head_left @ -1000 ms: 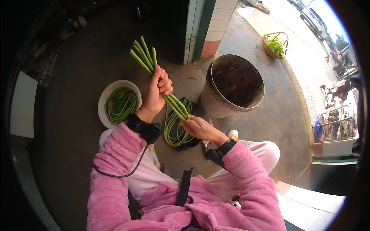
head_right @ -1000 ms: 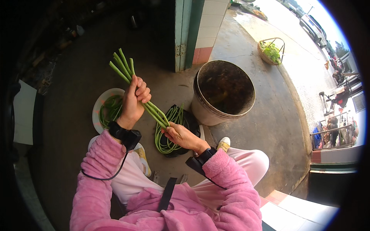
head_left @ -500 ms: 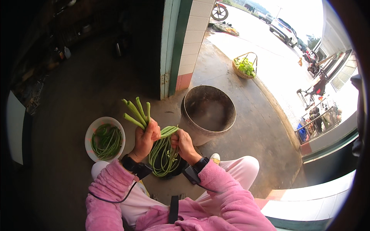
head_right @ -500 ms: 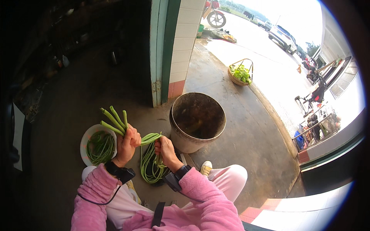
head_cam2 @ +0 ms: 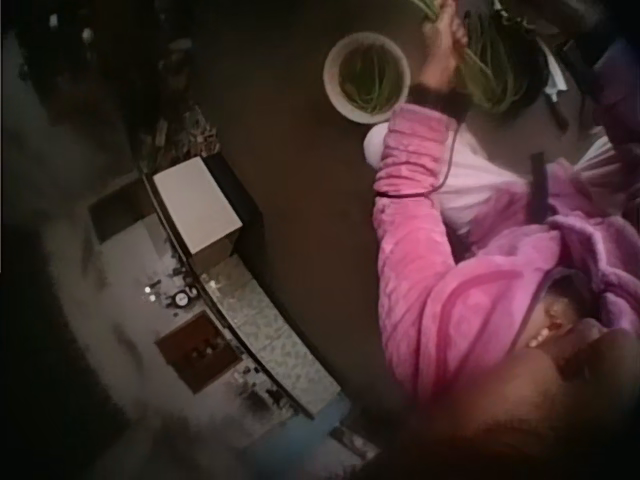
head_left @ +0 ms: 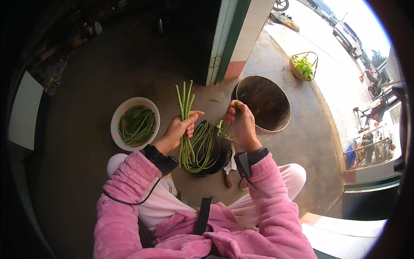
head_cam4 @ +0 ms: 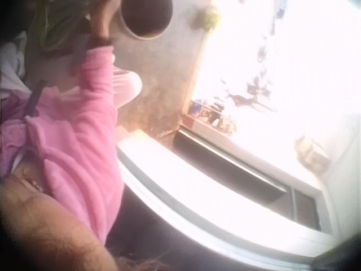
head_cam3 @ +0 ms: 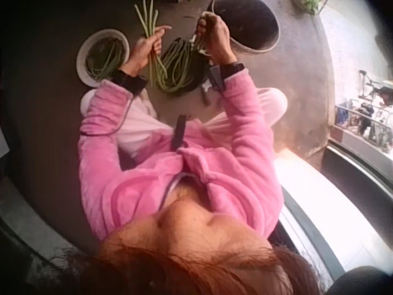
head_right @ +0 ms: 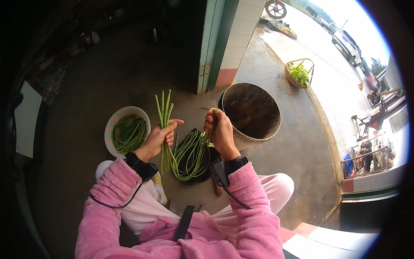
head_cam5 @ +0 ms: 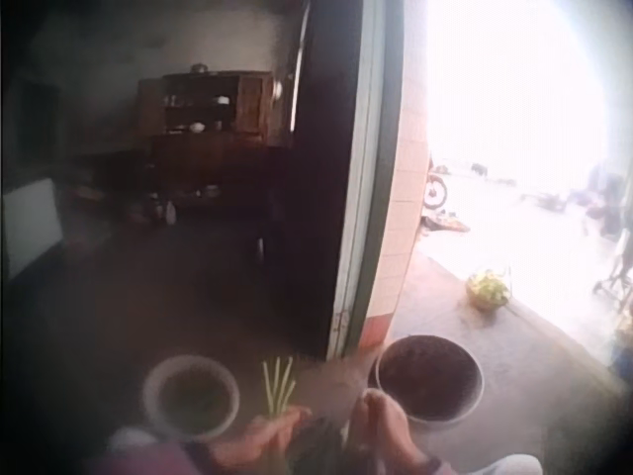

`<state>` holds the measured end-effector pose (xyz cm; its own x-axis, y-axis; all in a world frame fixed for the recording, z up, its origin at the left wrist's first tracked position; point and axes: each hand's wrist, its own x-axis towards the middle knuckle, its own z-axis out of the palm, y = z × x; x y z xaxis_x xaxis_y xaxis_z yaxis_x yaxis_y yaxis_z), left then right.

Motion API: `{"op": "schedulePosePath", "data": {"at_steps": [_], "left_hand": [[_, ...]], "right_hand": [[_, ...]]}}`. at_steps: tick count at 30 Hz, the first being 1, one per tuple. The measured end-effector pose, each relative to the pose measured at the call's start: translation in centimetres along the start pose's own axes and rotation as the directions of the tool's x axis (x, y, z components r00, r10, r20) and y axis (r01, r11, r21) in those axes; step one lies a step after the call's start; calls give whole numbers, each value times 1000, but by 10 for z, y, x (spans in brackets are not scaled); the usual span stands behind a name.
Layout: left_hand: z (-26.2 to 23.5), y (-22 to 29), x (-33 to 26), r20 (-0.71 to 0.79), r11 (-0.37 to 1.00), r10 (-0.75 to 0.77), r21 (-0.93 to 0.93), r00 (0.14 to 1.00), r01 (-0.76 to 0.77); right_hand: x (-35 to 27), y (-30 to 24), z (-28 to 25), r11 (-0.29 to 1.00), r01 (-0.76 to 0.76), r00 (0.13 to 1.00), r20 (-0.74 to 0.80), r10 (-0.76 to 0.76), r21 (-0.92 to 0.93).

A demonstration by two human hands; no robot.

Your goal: The person sits on the floor and trims the ends of long green beans by hand, placing the trimmed pieces into a white bowl. The person handles the beans one at a time, snapping off the tips and discarding them into a bucket.

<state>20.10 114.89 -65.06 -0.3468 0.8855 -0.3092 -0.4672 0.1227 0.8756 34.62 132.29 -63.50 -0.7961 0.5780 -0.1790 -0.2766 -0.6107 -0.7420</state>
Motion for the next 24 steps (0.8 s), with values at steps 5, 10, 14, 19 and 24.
{"op": "schedulePosePath", "data": {"at_steps": [5, 10, 14, 19, 24], "left_hand": [[20, -24, 17, 111, 942, 194, 257, 975, -217], [29, -32, 16, 393, 996, 23, -88, 919, 13], [36, -34, 15, 436, 988, -96, -66, 895, 138], [39, -36, 14, 380, 943, -107, -254, 919, 215], [6, -15, 31, 274, 821, 46, -559, 961, 120]], "right_hand": [[2, -24, 23, 990, -106, 992, 76, 99, 97], [19, -16, 21, 994, -36, 997, -67, 43, 105], [25, -1, 11, 977, -98, 984, -128, 123, 188], [9, 1, -16, 981, -187, 974, 121, 191, -48], [-27, 1, -50, 817, -148, 971, 76, 228, -557]]}}
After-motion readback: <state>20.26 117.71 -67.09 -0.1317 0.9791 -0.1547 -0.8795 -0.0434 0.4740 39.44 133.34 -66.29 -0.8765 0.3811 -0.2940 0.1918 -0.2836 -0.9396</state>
